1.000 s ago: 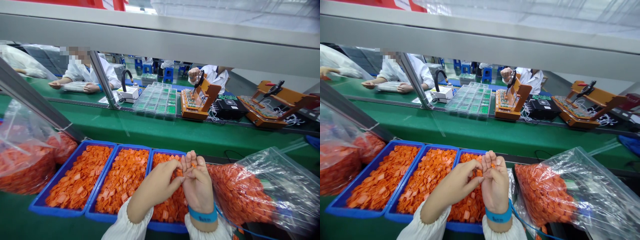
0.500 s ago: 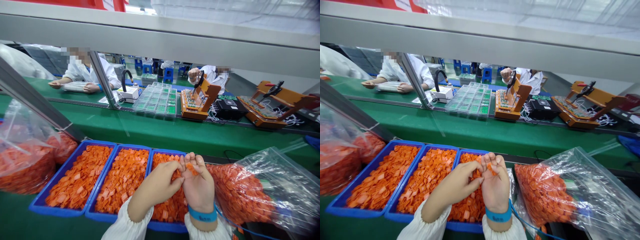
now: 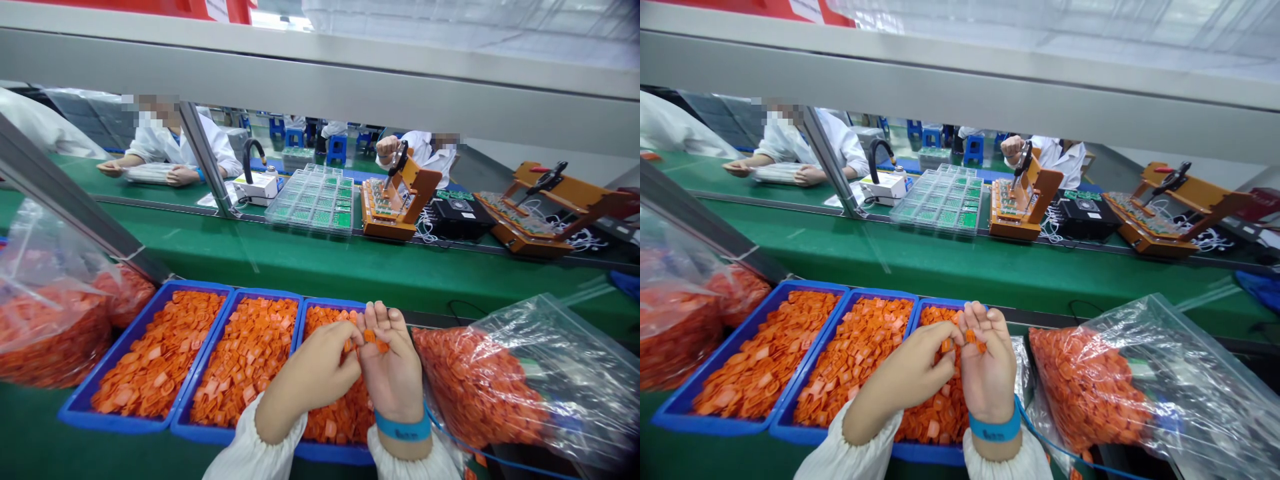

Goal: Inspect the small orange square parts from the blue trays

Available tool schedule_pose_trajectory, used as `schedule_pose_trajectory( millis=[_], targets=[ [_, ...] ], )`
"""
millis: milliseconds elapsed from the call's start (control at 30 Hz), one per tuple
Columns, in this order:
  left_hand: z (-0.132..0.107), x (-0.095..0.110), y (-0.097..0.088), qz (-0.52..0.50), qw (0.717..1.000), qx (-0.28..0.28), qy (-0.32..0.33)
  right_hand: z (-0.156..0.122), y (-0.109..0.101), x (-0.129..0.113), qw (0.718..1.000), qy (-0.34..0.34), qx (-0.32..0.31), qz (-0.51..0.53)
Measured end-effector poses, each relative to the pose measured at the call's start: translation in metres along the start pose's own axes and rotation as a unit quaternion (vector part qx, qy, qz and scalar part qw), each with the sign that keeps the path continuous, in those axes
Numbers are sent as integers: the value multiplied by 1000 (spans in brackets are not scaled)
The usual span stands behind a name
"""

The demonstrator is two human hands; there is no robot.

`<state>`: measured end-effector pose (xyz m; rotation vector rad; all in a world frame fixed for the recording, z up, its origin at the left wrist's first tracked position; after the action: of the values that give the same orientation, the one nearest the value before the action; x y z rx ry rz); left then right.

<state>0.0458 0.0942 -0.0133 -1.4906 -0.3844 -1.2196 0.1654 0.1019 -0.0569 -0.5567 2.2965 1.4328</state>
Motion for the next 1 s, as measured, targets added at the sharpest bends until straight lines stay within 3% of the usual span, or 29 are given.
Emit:
schedule_pose_trajectory(
  millis=[500,1000],
  targets=[
    [3,-7,0,-8,999,33,10,0,5,-1,1000,-4,-30,0],
    [4,-4,0,-8,1000,16,-8,-3,2,-5,999,-35,-9,-17]
  ],
)
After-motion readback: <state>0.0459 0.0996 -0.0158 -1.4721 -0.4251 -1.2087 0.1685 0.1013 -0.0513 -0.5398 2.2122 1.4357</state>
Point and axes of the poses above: each hand's wrist, its own z-axis towards the middle knuckle, its own y-axis out of the palm, x = y × z, the point moved 8 cm from there along z, towards the middle knuckle, and after that the axes turned 8 degrees about y, right-handed, at the moved point
